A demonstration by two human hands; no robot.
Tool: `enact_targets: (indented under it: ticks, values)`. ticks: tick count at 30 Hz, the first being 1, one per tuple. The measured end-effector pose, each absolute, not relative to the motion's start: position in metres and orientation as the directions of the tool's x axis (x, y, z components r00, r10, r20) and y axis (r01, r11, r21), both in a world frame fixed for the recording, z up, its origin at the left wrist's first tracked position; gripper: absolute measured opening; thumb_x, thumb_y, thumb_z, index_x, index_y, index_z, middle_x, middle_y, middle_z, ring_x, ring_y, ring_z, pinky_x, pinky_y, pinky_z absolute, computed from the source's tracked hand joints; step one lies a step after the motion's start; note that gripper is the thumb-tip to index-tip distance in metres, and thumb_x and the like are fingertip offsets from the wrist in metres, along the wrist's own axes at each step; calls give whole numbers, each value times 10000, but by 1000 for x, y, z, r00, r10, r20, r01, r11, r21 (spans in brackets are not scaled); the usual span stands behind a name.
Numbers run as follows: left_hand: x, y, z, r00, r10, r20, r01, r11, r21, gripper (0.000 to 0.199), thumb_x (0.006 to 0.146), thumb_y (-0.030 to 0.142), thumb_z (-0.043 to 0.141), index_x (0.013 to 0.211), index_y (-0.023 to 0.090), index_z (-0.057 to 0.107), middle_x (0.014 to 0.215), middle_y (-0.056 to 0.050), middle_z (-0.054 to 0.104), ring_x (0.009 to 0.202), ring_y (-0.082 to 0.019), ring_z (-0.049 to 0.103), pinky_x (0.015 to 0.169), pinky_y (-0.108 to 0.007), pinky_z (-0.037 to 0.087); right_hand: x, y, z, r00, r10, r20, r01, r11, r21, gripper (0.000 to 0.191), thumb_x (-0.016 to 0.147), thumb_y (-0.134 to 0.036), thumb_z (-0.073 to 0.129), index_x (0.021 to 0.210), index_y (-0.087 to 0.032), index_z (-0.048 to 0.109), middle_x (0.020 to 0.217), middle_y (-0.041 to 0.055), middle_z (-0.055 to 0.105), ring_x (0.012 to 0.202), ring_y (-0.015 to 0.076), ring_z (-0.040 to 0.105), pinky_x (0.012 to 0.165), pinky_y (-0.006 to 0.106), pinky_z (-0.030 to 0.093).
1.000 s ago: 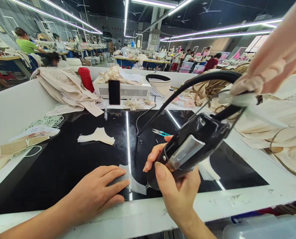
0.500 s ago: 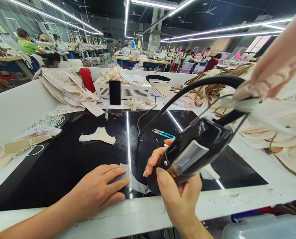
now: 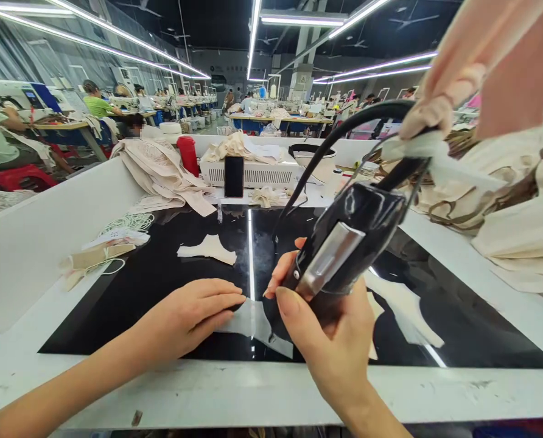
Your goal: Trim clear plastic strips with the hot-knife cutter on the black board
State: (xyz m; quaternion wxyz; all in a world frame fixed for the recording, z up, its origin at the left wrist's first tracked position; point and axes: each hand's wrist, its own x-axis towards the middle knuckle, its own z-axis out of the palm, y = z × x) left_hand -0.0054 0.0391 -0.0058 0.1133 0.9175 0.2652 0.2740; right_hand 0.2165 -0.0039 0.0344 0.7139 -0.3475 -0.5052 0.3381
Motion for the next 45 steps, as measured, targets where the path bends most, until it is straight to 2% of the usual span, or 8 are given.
enact_targets:
  ticks: [5,13,18,23,28,31,37,45]
  values:
    - [-36,37,-8,649,659,381,536,-751,386,232,1094,224,544,1221,204,738,1165,-66,758,1073,-190,725,970,-336,619,187,9,27,224,852,474,-258,521,-814,424,869,-447,878,1192,-288,654,873,-8,687,688,175,666,586,313,589]
    - [-42,23,-34,599,743,298,600,-664,447,272,933,257,824,1187,215,738,1171,-45,714,1073,-208,687,956,-353,591,161,25,21,253,844,473,-275,531,-802,441,859,-447,880,1190,-276,644,872,-14,688,679,170,671,596,314,587]
    - [-30,22,-34,575,764,293,579,-633,514,113,929,190,816,991,213,724,1118,-19,716,1032,-202,673,929,-353,553,158,27,21,254,844,473,-284,532,-797,455,853,-441,888,1194,-274,637,864,-24,691,677,160,668,614,308,589]
    - [-30,20,-35,578,753,314,554,-645,526,90,945,182,800,968,210,717,1102,-10,720,1021,-200,671,917,-344,536,155,27,19,240,839,488,-296,542,-786,426,878,-413,870,1198,-268,628,870,-21,693,668,162,672,587,306,592]
    - [-31,20,-40,597,719,356,539,-688,486,64,969,198,781,996,205,723,1096,-4,723,1021,-193,671,926,-348,532,150,28,16,227,838,496,-310,545,-779,416,888,-410,863,1197,-268,623,871,-20,693,647,159,662,559,303,578]
    - [-30,19,-43,614,681,400,532,-731,428,35,1011,231,732,1022,201,719,1085,-6,735,1027,-203,681,924,-362,538,148,27,13,214,832,511,-322,554,-768,414,897,-411,864,1207,-267,628,885,-23,700,669,150,671,609,303,591]
    - [-31,16,-44,646,602,470,530,-796,292,130,1082,269,619,1067,191,721,1083,-18,762,1050,-217,712,936,-373,571,148,24,10,201,831,518,-340,555,-759,371,926,-383,844,1219,-277,643,905,-27,704,712,137,686,675,289,610]
    - [-41,8,-37,662,549,510,519,-827,217,210,1112,277,552,1143,194,742,1120,-40,773,1067,-213,734,944,-377,614,148,25,10,217,830,513,-332,557,-761,402,902,-384,860,1202,-261,623,884,-22,703,668,142,673,591,282,586]
